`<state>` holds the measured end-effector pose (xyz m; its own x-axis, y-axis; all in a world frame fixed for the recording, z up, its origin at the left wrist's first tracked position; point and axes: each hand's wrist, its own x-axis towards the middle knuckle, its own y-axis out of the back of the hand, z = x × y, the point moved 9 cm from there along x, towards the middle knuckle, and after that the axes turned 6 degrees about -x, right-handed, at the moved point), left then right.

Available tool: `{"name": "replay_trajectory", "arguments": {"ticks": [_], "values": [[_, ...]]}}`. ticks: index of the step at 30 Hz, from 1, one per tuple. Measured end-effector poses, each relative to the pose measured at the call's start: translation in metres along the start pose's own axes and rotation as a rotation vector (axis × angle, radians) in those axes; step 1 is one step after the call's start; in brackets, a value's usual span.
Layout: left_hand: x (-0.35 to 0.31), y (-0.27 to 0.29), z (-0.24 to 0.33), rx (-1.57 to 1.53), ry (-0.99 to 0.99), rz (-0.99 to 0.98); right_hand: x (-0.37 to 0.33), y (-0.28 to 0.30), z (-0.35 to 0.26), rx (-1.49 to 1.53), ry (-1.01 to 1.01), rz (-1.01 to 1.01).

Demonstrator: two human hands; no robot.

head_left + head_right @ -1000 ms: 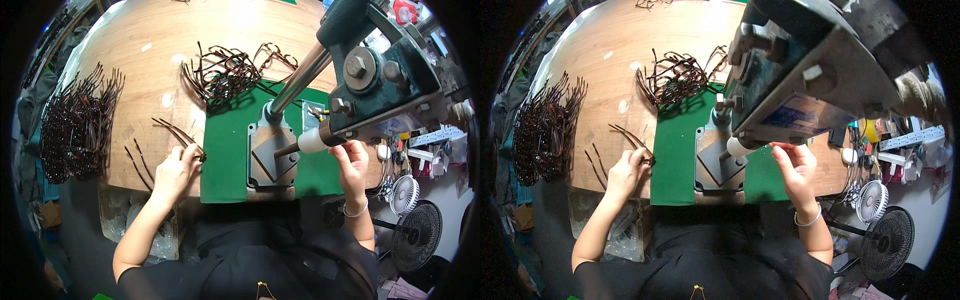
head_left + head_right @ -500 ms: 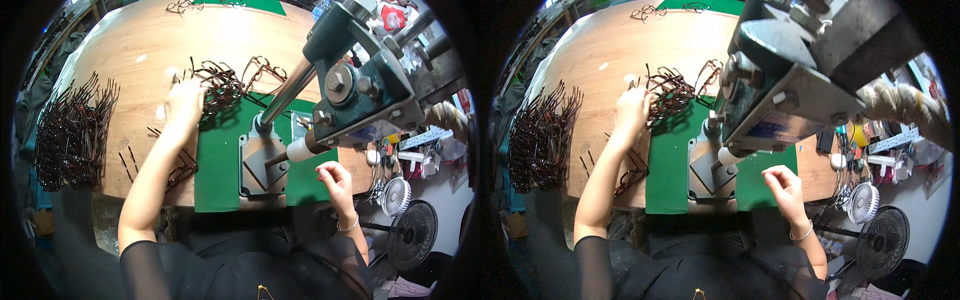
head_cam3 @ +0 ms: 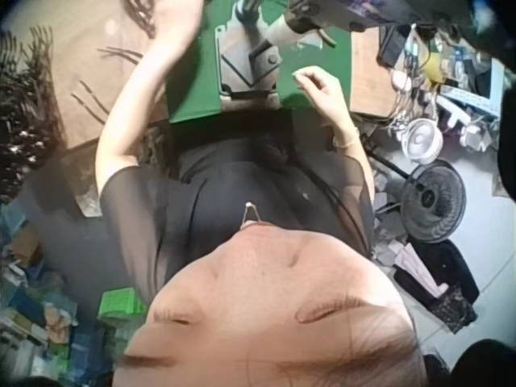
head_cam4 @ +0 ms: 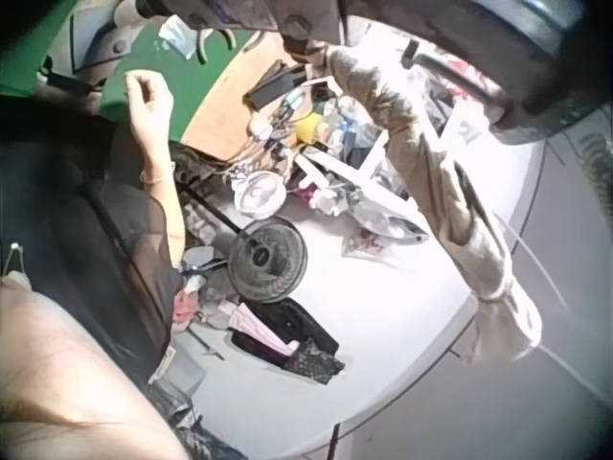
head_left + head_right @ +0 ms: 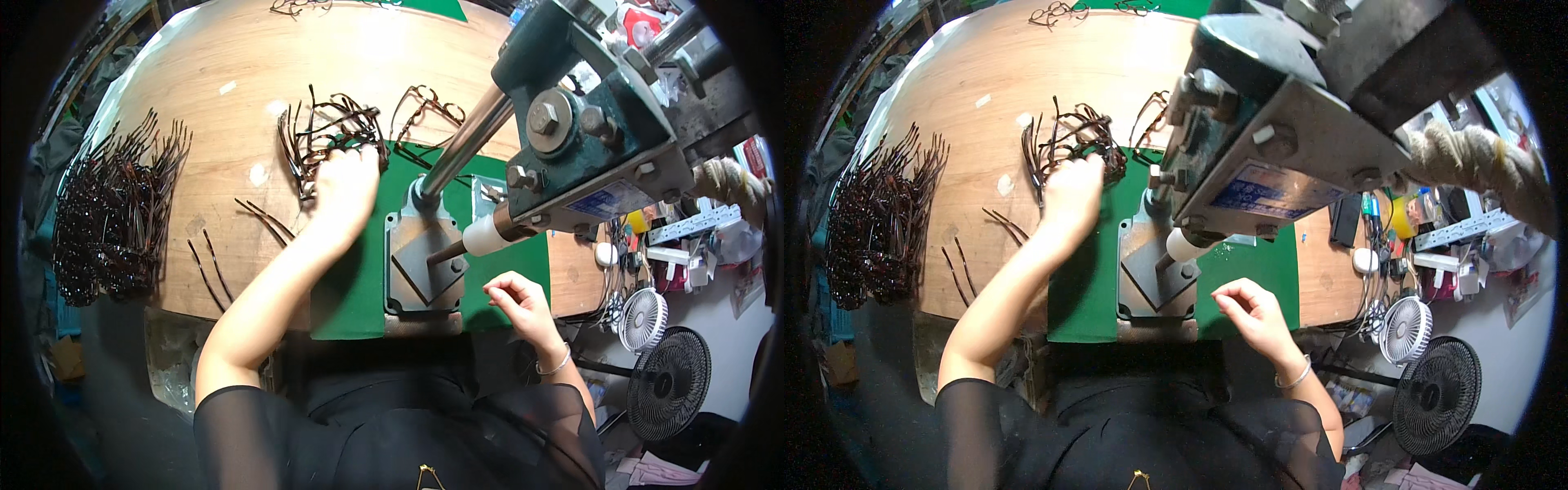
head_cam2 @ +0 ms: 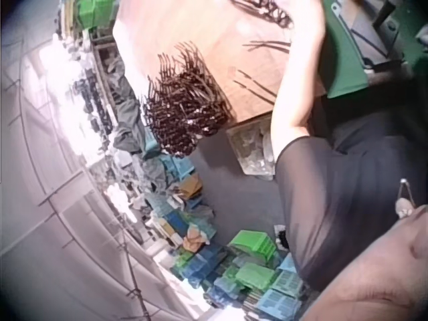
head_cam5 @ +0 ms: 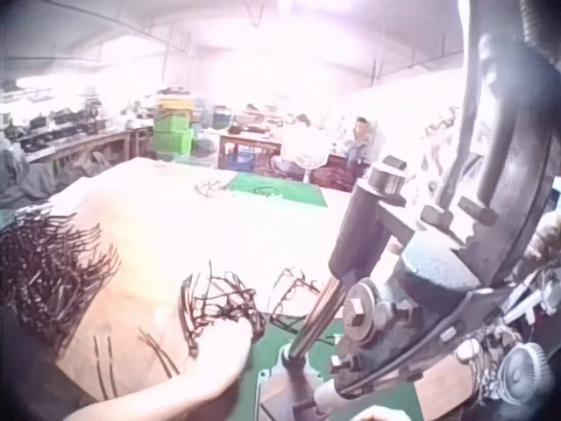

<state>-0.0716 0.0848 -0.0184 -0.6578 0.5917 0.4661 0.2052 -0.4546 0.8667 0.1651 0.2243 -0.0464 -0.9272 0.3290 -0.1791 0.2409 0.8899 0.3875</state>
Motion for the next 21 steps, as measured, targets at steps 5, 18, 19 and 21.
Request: {"name": "replay_trajectory", "arguments": {"ticks": [5,18,19,21], "values": [[-0.007,0.095,-0.072,-0.551,0.398,0.213,0.011,0.016,0.024,-0.228,-0.005,0.064],[-0.068,0.160,-0.005,-0.649,0.126,-0.135,0.014,-0.008,-0.004,-0.936,0.414,0.191],[-0.070,0.162,-0.012,-0.583,0.172,-0.098,0.013,0.002,-0.015,-0.890,0.429,0.218],[-0.072,0.176,-0.026,-0.415,0.189,0.079,0.014,0.026,-0.030,-0.821,0.383,0.332]]}}
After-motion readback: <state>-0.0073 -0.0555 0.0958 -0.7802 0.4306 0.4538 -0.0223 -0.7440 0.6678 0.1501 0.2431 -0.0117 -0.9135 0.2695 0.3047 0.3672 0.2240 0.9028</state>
